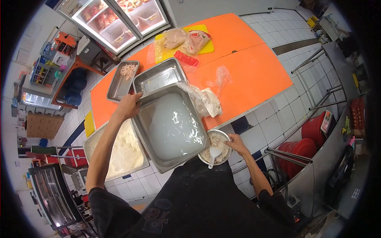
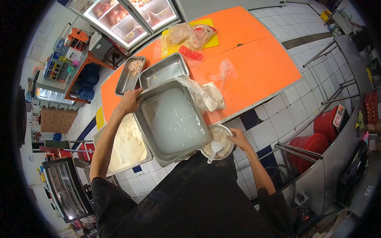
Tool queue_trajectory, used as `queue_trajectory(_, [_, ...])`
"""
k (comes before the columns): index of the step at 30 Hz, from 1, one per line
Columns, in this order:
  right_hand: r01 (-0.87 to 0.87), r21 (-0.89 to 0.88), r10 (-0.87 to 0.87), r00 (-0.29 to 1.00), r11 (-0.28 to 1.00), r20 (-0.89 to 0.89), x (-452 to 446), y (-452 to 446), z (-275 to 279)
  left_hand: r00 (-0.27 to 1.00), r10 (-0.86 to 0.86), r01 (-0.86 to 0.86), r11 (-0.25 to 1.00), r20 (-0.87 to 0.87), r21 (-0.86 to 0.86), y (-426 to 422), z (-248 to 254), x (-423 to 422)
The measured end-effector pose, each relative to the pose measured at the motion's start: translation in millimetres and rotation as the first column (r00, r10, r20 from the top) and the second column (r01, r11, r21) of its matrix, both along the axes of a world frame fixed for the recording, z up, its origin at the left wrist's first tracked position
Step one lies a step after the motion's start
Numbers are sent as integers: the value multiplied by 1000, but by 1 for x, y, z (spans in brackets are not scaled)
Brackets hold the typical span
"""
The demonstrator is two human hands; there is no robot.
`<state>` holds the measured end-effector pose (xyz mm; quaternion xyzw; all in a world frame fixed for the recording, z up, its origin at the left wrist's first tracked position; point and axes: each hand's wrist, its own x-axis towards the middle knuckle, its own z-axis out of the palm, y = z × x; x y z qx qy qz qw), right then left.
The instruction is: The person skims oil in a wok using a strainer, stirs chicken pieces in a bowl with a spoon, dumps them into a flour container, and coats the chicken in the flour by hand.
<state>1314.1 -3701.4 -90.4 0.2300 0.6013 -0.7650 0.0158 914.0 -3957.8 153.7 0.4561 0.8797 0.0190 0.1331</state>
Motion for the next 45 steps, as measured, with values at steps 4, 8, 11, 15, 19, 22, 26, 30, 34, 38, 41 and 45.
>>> queue_trajectory(4, [5,11,-5,1000,1000,-11,0,0,1,999,-36,39,997,-41,63,0,0,3])
queue_trajectory(8, [0,18,0,1000,1000,25,2,1,2,1000,-4,4,999,-5,38,0,1,4])
queue_trajectory(11, [-12,52,10,999,999,30,3,2,-4,1000,20,-20,1000,3,12,-1,1,3])
queue_trajectory(15, [-13,-4,13,999,1000,50,3,2,0,1000,-6,6,999,-13,47,-4,-4,0])
queue_trajectory(19, [-33,-4,33,996,999,88,6,4,-1,1000,16,-15,999,-26,34,-5,-6,-3])
queue_trajectory(22, [28,9,-28,1000,1000,2,5,0,17,998,45,-45,999,-40,-10,-14,-23,-21])
queue_trajectory(26, [109,58,-107,994,992,-22,10,-3,0,999,2,-7,992,36,128,-39,-72,-59])
queue_trajectory(30, [139,99,-140,990,985,1,6,-7,10,997,59,-55,996,-56,64,-38,-102,-75])
queue_trajectory(34, [49,111,-38,995,993,-94,-40,-18,67,943,328,-321,941,-60,105,-42,-142,-85])
queue_trajectory(38, [-116,226,143,984,967,-108,-158,-59,125,871,492,-490,866,7,94,-49,-123,-65])
queue_trajectory(41, [-183,242,215,970,953,-112,-199,-85,136,819,560,-529,821,-125,212,-44,-136,-50])
queue_trajectory(45, [-252,242,286,951,937,-114,-231,-105,146,774,629,-373,546,-74,750,-37,-108,2])
